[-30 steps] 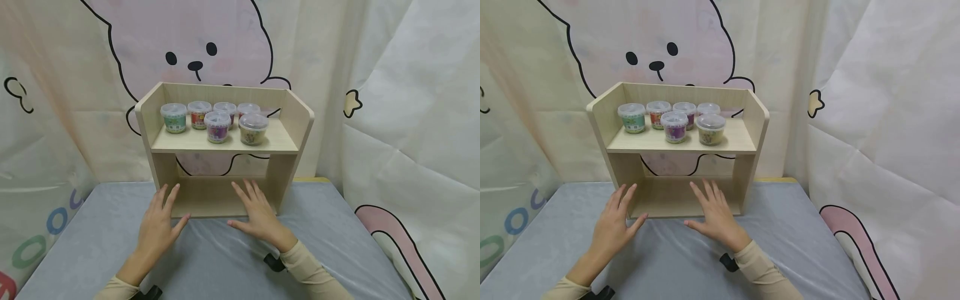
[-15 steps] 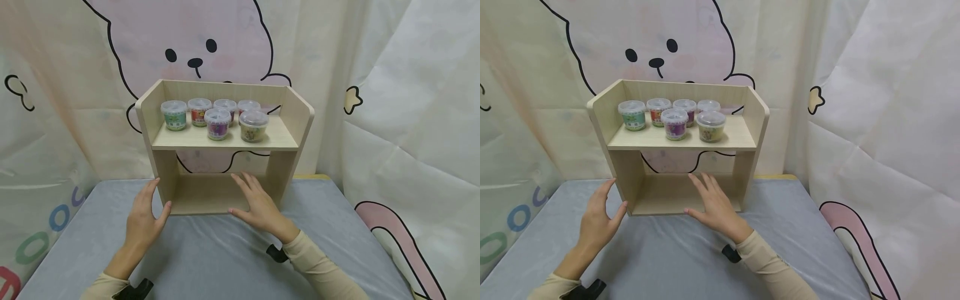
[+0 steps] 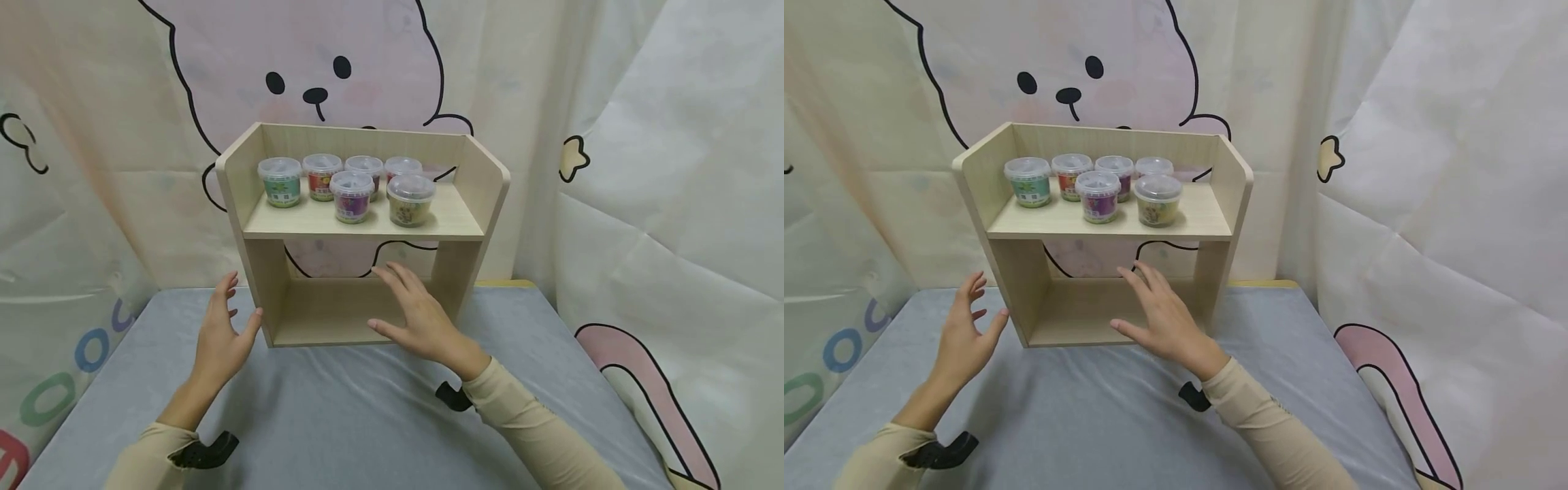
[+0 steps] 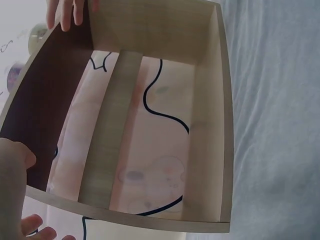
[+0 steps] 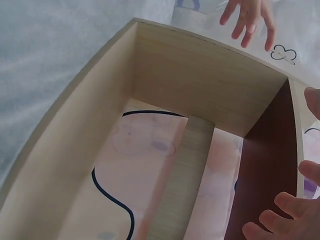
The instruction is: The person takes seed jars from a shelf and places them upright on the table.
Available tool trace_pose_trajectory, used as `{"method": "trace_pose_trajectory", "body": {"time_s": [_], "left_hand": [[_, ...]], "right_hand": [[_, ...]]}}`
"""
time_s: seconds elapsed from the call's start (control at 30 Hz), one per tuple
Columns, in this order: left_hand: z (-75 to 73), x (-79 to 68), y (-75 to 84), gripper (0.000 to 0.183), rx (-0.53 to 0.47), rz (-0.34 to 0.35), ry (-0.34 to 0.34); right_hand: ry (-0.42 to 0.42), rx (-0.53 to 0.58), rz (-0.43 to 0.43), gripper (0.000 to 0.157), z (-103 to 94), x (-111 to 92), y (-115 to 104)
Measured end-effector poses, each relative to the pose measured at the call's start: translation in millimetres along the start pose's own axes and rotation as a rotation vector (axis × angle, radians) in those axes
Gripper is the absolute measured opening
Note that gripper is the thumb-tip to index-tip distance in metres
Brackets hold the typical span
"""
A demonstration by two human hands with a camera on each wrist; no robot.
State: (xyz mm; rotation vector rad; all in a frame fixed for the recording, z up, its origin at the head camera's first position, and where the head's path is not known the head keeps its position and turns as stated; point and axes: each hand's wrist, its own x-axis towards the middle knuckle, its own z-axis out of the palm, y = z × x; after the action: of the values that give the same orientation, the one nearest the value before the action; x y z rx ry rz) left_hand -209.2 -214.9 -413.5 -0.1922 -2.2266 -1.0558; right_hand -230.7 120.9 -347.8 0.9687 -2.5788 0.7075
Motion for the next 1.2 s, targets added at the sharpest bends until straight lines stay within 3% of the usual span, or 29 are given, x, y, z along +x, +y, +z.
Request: {"method": "trace_pose_trajectory", "body": {"time_s": [0.37, 0.67, 0.93, 1.2], "left_hand": [[2.3, 32.8, -17.1, 0.091, -0.181, 0.031, -0.139], [3.3, 50.8, -25.8, 0.090, -0.214, 0.022, -0.237], [4.4, 55.0, -30.5, 0.093, -0.111, -0.001, -0.284], [8.0, 52.9, -31.6, 0.095, 0.026, 0.035, -0.261]], "right_hand": [[-0.006, 0.032, -0.063, 0.079, -11.8, 15, -8], [-0.010, 0.170, -0.106, 0.076, -30.1, 36, -13], [0.010, 0.345, -0.096, 0.075, -47.4, 59, -24], [0.050, 0.498, -0.007, 0.075, -62.1, 90, -31]]}}
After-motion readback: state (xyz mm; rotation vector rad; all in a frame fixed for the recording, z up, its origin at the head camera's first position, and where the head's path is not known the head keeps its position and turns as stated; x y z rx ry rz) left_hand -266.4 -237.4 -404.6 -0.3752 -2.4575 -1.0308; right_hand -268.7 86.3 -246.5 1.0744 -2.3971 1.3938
